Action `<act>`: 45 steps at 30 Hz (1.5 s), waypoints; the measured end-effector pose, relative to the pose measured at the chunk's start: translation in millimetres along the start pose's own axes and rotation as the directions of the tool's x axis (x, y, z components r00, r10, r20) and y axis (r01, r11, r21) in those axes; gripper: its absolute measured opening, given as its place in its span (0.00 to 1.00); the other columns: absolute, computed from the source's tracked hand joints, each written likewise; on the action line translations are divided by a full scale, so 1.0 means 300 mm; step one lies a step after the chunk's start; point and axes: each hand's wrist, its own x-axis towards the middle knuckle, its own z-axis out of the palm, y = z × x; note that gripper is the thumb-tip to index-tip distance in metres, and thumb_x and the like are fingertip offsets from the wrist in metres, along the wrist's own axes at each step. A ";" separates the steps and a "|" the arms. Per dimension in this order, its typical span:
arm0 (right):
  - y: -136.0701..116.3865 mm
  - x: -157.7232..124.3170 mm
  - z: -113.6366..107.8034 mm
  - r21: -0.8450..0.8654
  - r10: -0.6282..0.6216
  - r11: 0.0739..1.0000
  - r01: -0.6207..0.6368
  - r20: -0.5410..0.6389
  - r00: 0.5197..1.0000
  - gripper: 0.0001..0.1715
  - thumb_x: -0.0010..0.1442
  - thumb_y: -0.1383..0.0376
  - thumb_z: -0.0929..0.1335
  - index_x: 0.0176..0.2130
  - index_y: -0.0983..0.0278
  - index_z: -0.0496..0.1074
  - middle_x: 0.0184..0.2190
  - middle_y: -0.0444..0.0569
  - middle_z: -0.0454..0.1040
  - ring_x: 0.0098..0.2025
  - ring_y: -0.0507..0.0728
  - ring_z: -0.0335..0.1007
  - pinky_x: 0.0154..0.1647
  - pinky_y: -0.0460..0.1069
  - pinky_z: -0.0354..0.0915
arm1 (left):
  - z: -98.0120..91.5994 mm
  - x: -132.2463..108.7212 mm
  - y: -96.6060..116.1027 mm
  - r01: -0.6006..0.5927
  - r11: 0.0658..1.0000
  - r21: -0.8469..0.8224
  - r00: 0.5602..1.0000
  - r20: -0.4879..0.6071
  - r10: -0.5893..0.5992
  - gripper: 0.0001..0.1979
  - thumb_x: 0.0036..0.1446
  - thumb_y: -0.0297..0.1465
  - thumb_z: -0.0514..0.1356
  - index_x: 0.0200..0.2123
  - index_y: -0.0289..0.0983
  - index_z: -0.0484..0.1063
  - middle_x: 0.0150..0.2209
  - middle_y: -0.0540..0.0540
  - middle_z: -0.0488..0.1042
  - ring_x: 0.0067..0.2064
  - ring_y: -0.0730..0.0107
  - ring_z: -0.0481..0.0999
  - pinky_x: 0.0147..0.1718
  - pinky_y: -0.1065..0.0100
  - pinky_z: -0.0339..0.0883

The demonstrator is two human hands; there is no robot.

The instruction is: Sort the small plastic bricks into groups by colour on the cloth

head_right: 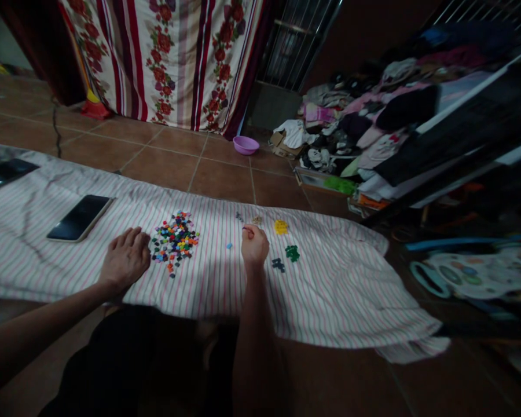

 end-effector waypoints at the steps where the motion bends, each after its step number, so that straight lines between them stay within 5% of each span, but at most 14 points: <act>1: 0.009 0.002 -0.003 -0.004 0.004 1.000 -0.004 -0.006 1.000 0.17 0.54 0.62 0.64 0.38 0.63 0.80 0.33 0.50 0.79 0.36 0.58 0.73 0.43 0.51 0.66 | -0.002 0.001 0.002 0.000 1.000 -0.002 1.000 0.003 0.000 0.18 0.64 0.32 0.45 0.49 0.35 0.70 0.60 0.35 0.68 0.65 0.48 0.62 0.59 0.50 0.57; 7: 0.002 -0.003 0.012 -0.062 0.047 0.997 -0.044 0.047 0.998 0.18 0.54 0.62 0.64 0.39 0.63 0.80 0.34 0.50 0.80 0.37 0.58 0.74 0.43 0.50 0.67 | -0.002 0.001 0.005 0.005 1.000 -0.015 1.000 0.023 -0.005 0.20 0.63 0.31 0.46 0.51 0.31 0.70 0.61 0.31 0.67 0.65 0.44 0.61 0.59 0.48 0.56; 19: -0.120 0.036 0.067 -0.302 0.002 0.950 0.073 0.240 0.971 0.19 0.60 0.67 0.63 0.44 0.61 0.80 0.40 0.50 0.81 0.42 0.57 0.75 0.43 0.47 0.65 | -0.004 0.000 0.006 -0.026 0.999 0.031 0.999 0.022 0.025 0.20 0.63 0.30 0.46 0.52 0.30 0.70 0.62 0.30 0.67 0.65 0.43 0.62 0.59 0.48 0.56; 39: -0.051 0.075 0.089 -0.426 -0.134 0.855 0.295 0.368 0.920 0.15 0.59 0.72 0.65 0.36 0.58 0.81 0.38 0.50 0.80 0.41 0.57 0.73 0.41 0.48 0.63 | -0.001 -0.001 0.002 -0.020 1.000 0.005 0.999 0.033 0.020 0.20 0.62 0.31 0.45 0.52 0.32 0.69 0.61 0.31 0.67 0.65 0.46 0.61 0.60 0.48 0.55; 45: -0.048 0.073 0.076 -0.439 -0.144 0.836 0.329 0.403 0.904 0.18 0.61 0.72 0.64 0.40 0.57 0.81 0.40 0.51 0.81 0.42 0.59 0.74 0.41 0.50 0.64 | 0.003 -0.002 0.001 -0.029 0.999 0.034 0.999 0.029 0.028 0.20 0.63 0.31 0.45 0.52 0.30 0.69 0.61 0.30 0.67 0.65 0.43 0.61 0.60 0.48 0.55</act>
